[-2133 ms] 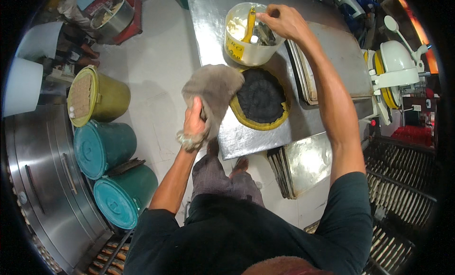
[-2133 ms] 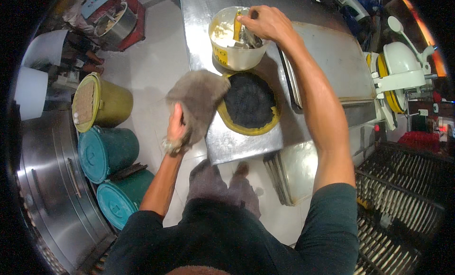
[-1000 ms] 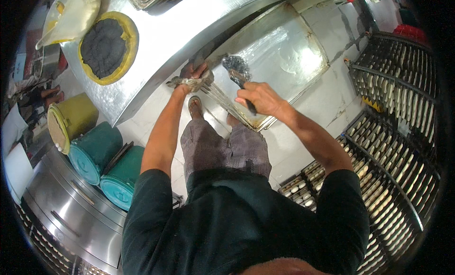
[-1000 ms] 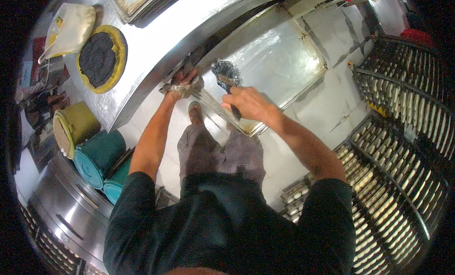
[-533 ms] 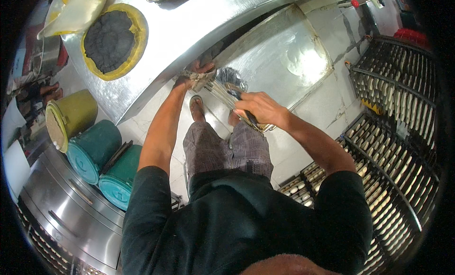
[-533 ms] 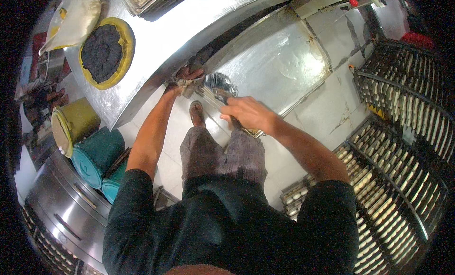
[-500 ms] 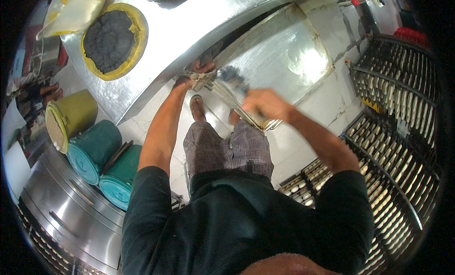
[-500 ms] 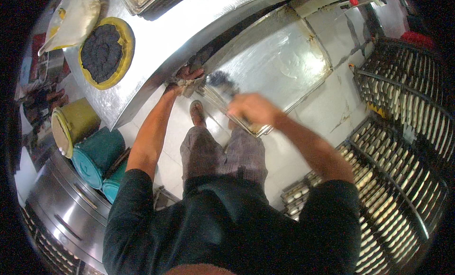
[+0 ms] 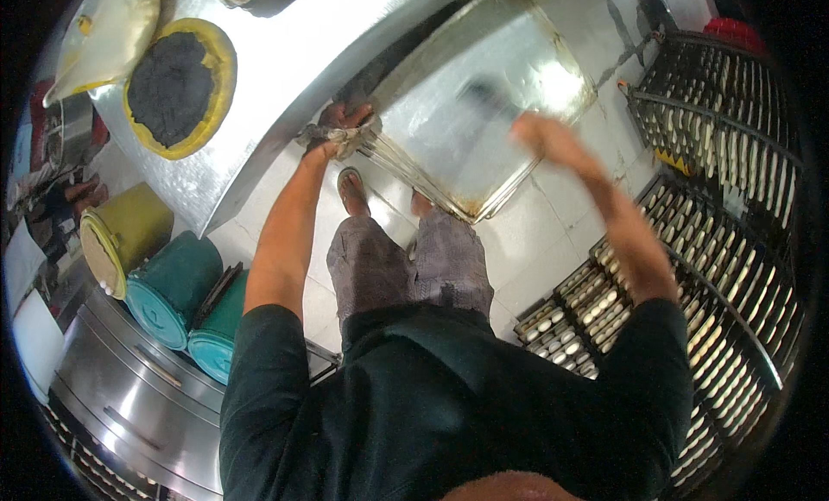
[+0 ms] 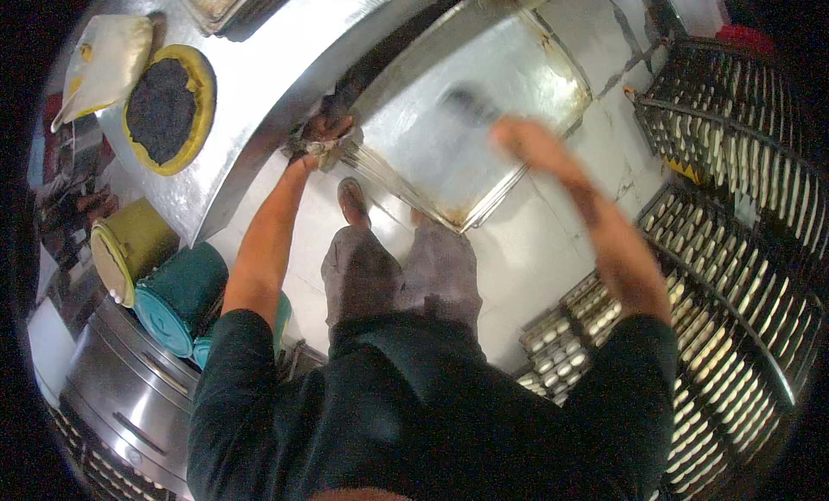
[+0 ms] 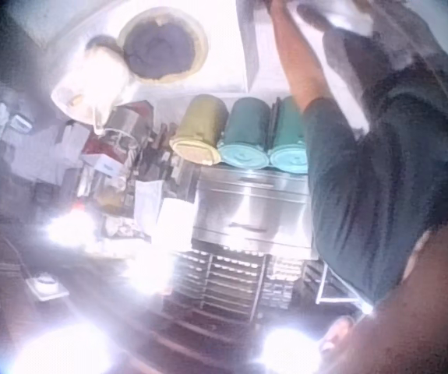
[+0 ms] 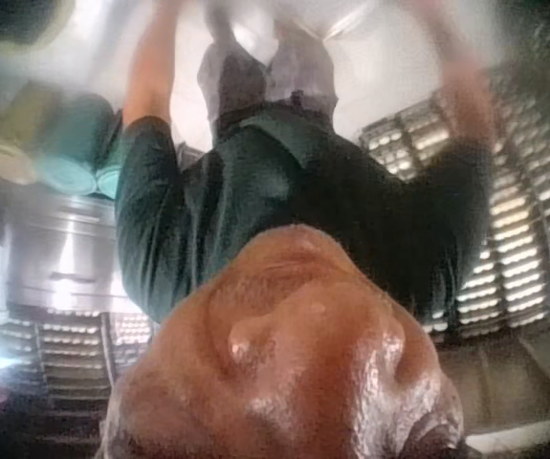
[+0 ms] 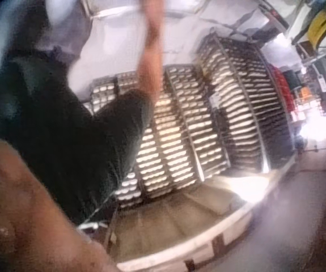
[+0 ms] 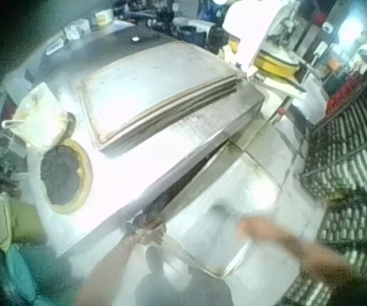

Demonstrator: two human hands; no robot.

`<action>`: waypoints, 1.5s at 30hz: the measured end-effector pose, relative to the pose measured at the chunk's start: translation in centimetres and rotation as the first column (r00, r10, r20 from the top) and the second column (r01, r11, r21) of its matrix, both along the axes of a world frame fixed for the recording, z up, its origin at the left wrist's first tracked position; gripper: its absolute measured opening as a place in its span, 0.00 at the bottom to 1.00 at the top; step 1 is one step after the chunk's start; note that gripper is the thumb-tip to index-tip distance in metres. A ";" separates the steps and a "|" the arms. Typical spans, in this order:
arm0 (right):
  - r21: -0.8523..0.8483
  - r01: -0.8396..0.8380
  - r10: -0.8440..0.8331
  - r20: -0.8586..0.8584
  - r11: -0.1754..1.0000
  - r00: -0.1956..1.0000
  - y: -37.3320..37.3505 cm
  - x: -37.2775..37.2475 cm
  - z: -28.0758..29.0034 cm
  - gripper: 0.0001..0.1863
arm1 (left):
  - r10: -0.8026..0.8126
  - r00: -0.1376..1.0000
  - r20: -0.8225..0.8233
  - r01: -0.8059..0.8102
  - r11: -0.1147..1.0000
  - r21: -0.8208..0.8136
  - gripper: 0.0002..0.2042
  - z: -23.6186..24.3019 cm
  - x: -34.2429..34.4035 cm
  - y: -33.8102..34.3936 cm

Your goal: The person removes metal trays of buns from an industrial oven using a protective cloth and glove, places them on a storage rack, wipes empty trays with a cloth, and applies a liquid to empty trays using a brush.

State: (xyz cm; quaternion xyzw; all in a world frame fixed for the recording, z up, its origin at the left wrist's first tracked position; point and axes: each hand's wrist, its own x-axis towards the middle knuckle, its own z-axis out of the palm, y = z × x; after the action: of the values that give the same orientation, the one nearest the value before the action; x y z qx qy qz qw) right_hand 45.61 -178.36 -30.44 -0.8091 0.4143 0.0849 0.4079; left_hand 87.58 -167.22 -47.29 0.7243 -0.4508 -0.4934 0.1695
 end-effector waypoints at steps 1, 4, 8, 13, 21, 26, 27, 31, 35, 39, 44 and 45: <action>-0.127 0.103 -0.105 -0.011 0.986 0.994 -4.7 -4.0 0.0 0.12 | 0.014 1.000 0.024 -0.013 0.999 -0.051 0.35 -0.1 -1.0 -0.2; -0.378 0.047 -0.121 -0.173 0.925 0.977 -7.3 -3.5 3.3 0.08 | 0.114 0.993 0.009 -0.111 0.983 -0.143 0.36 1.5 -2.3 -0.5; -0.165 -0.341 0.292 -0.265 0.925 0.919 10.1 0.9 -1.0 0.12 | 0.179 0.979 -0.099 -0.193 0.967 -0.167 0.35 0.2 -2.2 0.7; -0.059 -0.142 0.147 0.097 0.988 0.984 3.1 -7.6 -1.7 0.12 | 0.026 0.999 0.029 -0.020 0.981 -0.192 0.37 -0.3 -0.2 0.5; -0.310 -0.269 0.248 -0.104 0.912 0.963 11.9 -4.3 -2.3 0.08 | 0.174 0.972 0.160 -0.155 0.980 -0.126 0.41 -0.7 -1.1 0.5; 0.021 -0.061 0.056 0.169 0.998 0.984 12.3 -7.2 -0.9 0.09 | 0.132 0.987 0.095 -0.132 0.991 -0.016 0.44 -1.2 -0.1 -0.1; -0.132 -0.125 0.140 0.109 0.983 0.984 7.3 -8.9 -0.4 0.09 | 0.106 0.978 0.181 -0.111 0.994 0.018 0.44 -1.5 0.2 0.1; -0.463 0.199 -0.190 0.065 0.864 0.980 -0.7 -12.3 -0.1 0.09 | 0.165 0.980 0.110 -0.162 0.986 -0.038 0.46 -0.7 -1.2 -0.8; -0.547 -0.030 -0.100 -0.207 0.837 0.973 11.0 -5.2 -2.4 0.03 | 0.125 0.985 0.117 -0.122 0.992 -0.034 0.47 -1.0 -0.1 -0.5; -0.120 0.051 -0.011 0.315 0.991 0.949 19.0 -1.7 4.2 0.10 | 0.253 0.965 -0.062 -0.260 0.952 -0.163 0.44 -3.0 4.0 2.8; 0.545 0.821 -0.871 0.472 0.168 -0.135 21.9 -7.4 1.1 0.16 | 0.012 0.997 0.080 -0.007 0.998 -0.064 0.26 7.4 -2.1 3.3; 0.781 0.625 -0.797 0.391 0.023 -0.460 22.5 -8.5 -0.5 0.15 | 0.023 0.997 -0.069 -0.024 1.000 -0.014 0.25 9.5 -3.1 4.8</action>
State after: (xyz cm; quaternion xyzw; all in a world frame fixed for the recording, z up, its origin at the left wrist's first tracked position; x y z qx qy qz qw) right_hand 37.12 -155.83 -30.90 -0.1343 0.5627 -0.6071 0.5447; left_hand 84.51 -162.45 -37.77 0.7108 -0.4399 -0.5126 0.1959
